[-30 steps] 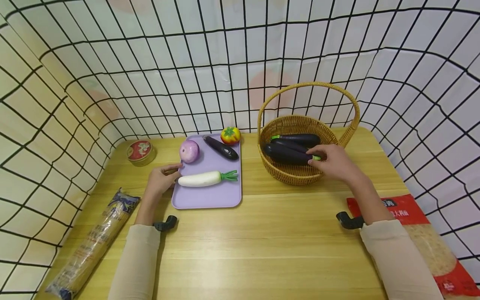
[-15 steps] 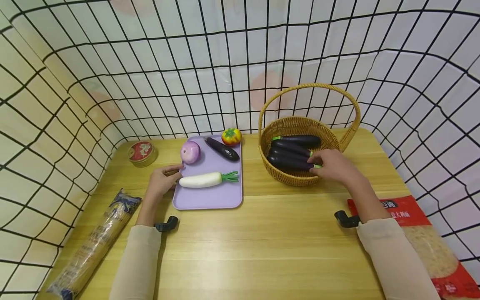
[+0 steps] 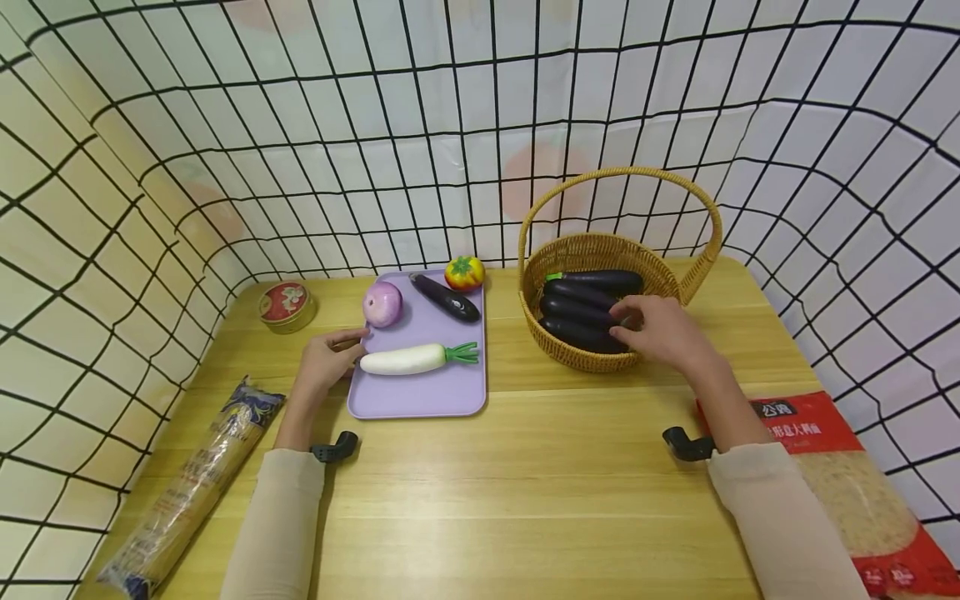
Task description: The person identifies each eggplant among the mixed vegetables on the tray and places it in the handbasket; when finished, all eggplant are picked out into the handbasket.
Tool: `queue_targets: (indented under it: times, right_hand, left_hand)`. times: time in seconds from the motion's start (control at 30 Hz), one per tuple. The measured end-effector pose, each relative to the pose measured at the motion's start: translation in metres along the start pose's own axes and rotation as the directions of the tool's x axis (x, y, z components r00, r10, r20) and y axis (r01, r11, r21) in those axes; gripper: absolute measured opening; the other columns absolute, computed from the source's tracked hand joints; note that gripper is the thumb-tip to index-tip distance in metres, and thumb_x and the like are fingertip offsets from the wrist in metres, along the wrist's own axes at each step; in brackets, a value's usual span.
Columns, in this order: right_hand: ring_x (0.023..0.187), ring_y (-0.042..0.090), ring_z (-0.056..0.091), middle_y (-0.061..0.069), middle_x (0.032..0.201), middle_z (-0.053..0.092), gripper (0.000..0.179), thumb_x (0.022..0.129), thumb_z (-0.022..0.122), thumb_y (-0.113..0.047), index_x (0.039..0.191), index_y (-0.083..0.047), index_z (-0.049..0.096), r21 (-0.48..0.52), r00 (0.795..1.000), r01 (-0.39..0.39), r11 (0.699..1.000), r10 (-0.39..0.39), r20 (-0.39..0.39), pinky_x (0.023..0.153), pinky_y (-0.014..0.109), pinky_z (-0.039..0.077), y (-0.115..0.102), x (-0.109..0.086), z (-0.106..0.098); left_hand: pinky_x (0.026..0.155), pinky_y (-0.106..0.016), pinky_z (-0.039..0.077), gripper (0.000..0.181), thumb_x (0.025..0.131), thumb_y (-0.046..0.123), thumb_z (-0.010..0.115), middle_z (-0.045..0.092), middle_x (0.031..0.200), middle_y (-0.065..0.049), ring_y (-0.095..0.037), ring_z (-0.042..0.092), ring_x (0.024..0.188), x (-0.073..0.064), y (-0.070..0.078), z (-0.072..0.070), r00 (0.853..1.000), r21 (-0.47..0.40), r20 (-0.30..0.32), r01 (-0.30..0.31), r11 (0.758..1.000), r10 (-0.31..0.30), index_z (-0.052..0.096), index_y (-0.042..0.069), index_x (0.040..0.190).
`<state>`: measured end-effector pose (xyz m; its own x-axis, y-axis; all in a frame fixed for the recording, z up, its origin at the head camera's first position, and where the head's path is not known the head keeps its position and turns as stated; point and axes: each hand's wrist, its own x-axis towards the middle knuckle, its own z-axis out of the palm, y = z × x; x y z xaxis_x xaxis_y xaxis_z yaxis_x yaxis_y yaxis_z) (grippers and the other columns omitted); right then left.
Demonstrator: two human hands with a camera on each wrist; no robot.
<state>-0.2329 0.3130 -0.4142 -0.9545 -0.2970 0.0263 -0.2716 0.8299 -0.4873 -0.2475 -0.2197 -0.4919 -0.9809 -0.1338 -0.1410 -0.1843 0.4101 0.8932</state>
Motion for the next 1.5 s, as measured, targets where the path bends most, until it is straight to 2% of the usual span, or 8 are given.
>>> queue_targets:
  times: [0.17,0.33,0.43,0.73,0.87,1.07,1.2,1.5]
  right_hand:
    - [0.104,0.033,0.069,0.015,0.114,0.074,0.036,0.099,0.069,-0.033,0.125,-0.008,0.07,0.08,0.993,-0.007,0.997,0.016,-0.114,0.09,0.051,0.056,-0.013,0.001,0.006]
    - [0.103,0.026,0.068,0.009,0.111,0.075,0.038,0.098,0.069,-0.037,0.125,-0.01,0.071,0.18,0.988,-0.009,0.984,0.037,-0.151,0.084,0.019,0.054,-0.031,0.006,0.012]
    - [0.103,0.024,0.067,0.008,0.112,0.074,0.041,0.099,0.068,-0.039,0.127,-0.01,0.069,0.231,0.99,-0.009,0.973,0.041,-0.137,0.079,0.009,0.048,-0.042,0.01,0.018]
    - [0.107,0.02,0.067,0.005,0.12,0.072,0.046,0.098,0.068,-0.044,0.132,-0.015,0.066,0.346,0.991,0.041,0.937,0.007,-0.136,0.083,0.011,0.05,-0.072,0.026,0.04]
    - [0.11,0.021,0.067,0.007,0.122,0.071,0.046,0.098,0.067,-0.044,0.133,-0.013,0.065,0.402,0.99,0.072,0.913,-0.016,-0.14,0.085,0.012,0.05,-0.088,0.035,0.049]
    - [0.112,0.021,0.068,0.007,0.129,0.07,0.044,0.099,0.068,-0.041,0.134,-0.015,0.065,0.436,0.99,0.107,0.894,-0.056,-0.129,0.095,0.034,0.057,-0.112,0.048,0.067]
    - [0.115,0.025,0.068,0.01,0.132,0.069,0.044,0.098,0.07,-0.035,0.136,-0.013,0.063,0.455,0.994,0.095,0.885,-0.058,-0.096,0.1,0.046,0.056,-0.124,0.059,0.08]
    - [0.123,0.031,0.064,0.012,0.141,0.063,0.052,0.097,0.071,-0.036,0.14,-0.01,0.06,0.479,0.999,0.017,0.877,0.0,-0.036,0.099,0.05,0.056,-0.138,0.083,0.098]
  left_hand:
    - [0.073,-0.027,0.062,0.035,0.092,0.02,0.074,0.07,0.133,-0.013,-0.026,0.07,0.108,0.0,-0.001,-0.001,1.0,0.015,-0.009,-0.005,1.0,0.005,0.075,0.019,0.127]
    - [0.073,-0.028,0.063,0.035,0.092,0.02,0.074,0.071,0.133,-0.012,-0.027,0.071,0.109,0.0,-0.002,-0.001,1.0,0.017,-0.007,0.003,1.0,-0.003,0.075,0.019,0.127]
    - [0.073,-0.028,0.063,0.035,0.092,0.02,0.074,0.07,0.134,-0.012,-0.027,0.071,0.108,0.0,-0.002,-0.001,1.0,0.011,0.0,0.012,1.0,-0.012,0.075,0.019,0.127]
    - [0.073,-0.028,0.063,0.036,0.092,0.021,0.073,0.07,0.135,-0.011,-0.027,0.07,0.107,0.001,-0.002,-0.002,1.0,0.013,0.002,0.018,1.0,-0.018,0.075,0.019,0.128]
    - [0.073,-0.028,0.063,0.036,0.092,0.021,0.074,0.07,0.135,-0.011,-0.027,0.07,0.108,0.001,-0.001,-0.002,1.0,0.019,0.004,0.019,1.0,-0.019,0.075,0.02,0.128]
    - [0.073,-0.027,0.062,0.035,0.091,0.021,0.074,0.07,0.134,-0.01,-0.025,0.07,0.107,0.001,0.001,-0.002,1.0,0.006,0.007,0.02,1.0,-0.02,0.075,0.019,0.127]
    - [0.073,-0.028,0.063,0.035,0.091,0.019,0.074,0.07,0.134,-0.013,-0.026,0.071,0.107,0.0,0.002,-0.002,1.0,-0.011,0.009,0.019,1.0,-0.019,0.075,0.018,0.127]
    - [0.071,-0.027,0.062,0.035,0.092,0.02,0.074,0.07,0.134,-0.014,-0.025,0.071,0.105,0.0,0.001,-0.001,1.0,-0.014,0.007,0.009,1.0,-0.009,0.075,0.018,0.127]
